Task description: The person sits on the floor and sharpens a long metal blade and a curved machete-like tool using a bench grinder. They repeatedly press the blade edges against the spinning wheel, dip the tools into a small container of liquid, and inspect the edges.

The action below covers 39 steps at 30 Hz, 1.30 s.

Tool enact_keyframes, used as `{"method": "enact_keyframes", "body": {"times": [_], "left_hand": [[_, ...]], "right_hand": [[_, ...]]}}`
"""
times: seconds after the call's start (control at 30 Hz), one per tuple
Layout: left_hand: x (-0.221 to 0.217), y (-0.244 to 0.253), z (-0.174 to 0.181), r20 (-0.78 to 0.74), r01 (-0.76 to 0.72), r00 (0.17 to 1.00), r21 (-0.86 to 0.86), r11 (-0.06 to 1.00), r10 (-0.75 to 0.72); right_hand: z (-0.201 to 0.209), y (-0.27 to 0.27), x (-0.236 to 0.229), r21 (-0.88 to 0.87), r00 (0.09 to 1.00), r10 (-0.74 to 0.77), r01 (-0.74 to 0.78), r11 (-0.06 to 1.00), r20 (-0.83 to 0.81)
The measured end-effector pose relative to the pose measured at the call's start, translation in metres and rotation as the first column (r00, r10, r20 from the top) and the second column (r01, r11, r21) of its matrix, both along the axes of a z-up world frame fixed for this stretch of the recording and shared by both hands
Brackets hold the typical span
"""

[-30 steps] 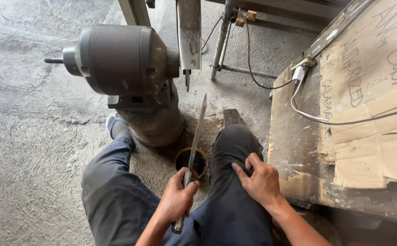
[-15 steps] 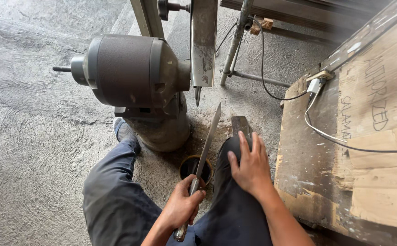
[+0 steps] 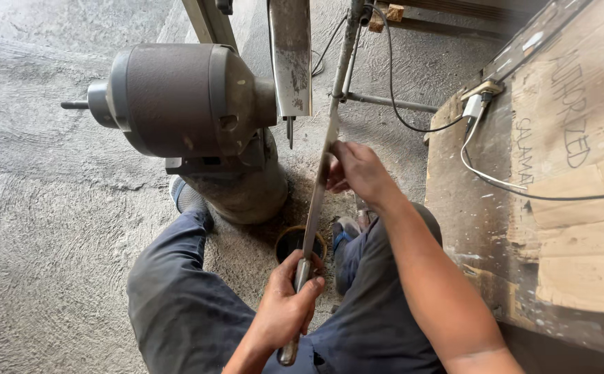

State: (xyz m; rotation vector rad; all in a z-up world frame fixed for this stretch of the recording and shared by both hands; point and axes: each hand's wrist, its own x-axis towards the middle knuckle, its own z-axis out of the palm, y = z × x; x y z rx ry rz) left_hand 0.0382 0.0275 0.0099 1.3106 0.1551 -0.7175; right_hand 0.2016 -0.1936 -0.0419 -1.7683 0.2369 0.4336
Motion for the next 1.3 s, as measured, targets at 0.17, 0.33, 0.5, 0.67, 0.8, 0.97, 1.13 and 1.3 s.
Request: {"method": "enact_keyframes", "body": {"times": [0.17, 0.33, 0.5, 0.67, 0.8, 0.97, 1.13, 1.3], "left_hand": [[0.018, -0.027, -0.017, 0.03, -0.162, 0.986, 0.028, 0.986, 0.161], [0.037, -0.035, -0.029, 0.076, -0.246, 0.967, 0.046, 0.968, 0.243], [0.07, -0.037, -0.03, 0.058, -0.236, 0.971, 0.041, 0.971, 0.233], [0.106, -0.035, -0.025, 0.09, -0.196, 0.976, -0.02, 0.98, 0.197], [0.117, -0.036, -0.023, 0.061, -0.185, 0.98, -0.049, 0.981, 0.188], [0.092, -0.036, -0.02, 0.019, -0.188, 0.982, -0.046, 0.981, 0.189], [0.048, -0.031, -0.021, -0.025, -0.194, 0.981, -0.02, 0.981, 0.193], [-0.001, -0.026, -0.032, -0.046, -0.209, 0.978, -0.075, 0.975, 0.206]], "right_hand": [[-0.042, 0.044, 0.044, 0.175, 0.983, -0.145, 0.124, 0.977, 0.116], [-0.08, 0.071, 0.072, -0.06, 0.875, -0.15, 0.199, 0.978, 0.46], [-0.092, 0.067, 0.111, -0.389, 0.626, 0.186, 0.203, 0.898, 0.757], [-0.088, 0.065, 0.149, -0.04, 0.897, -0.139, 0.171, 0.984, 0.42], [-0.089, 0.067, 0.156, 0.061, 0.963, -0.171, 0.162, 0.985, 0.21], [-0.099, 0.066, 0.134, -0.329, 0.761, 0.12, 0.128, 0.935, 0.638], [-0.092, 0.065, 0.095, -0.282, 0.943, 0.027, 0.072, 0.957, 0.331], [-0.065, 0.07, 0.042, -0.283, 0.899, 0.023, 0.114, 0.952, 0.437]]}}
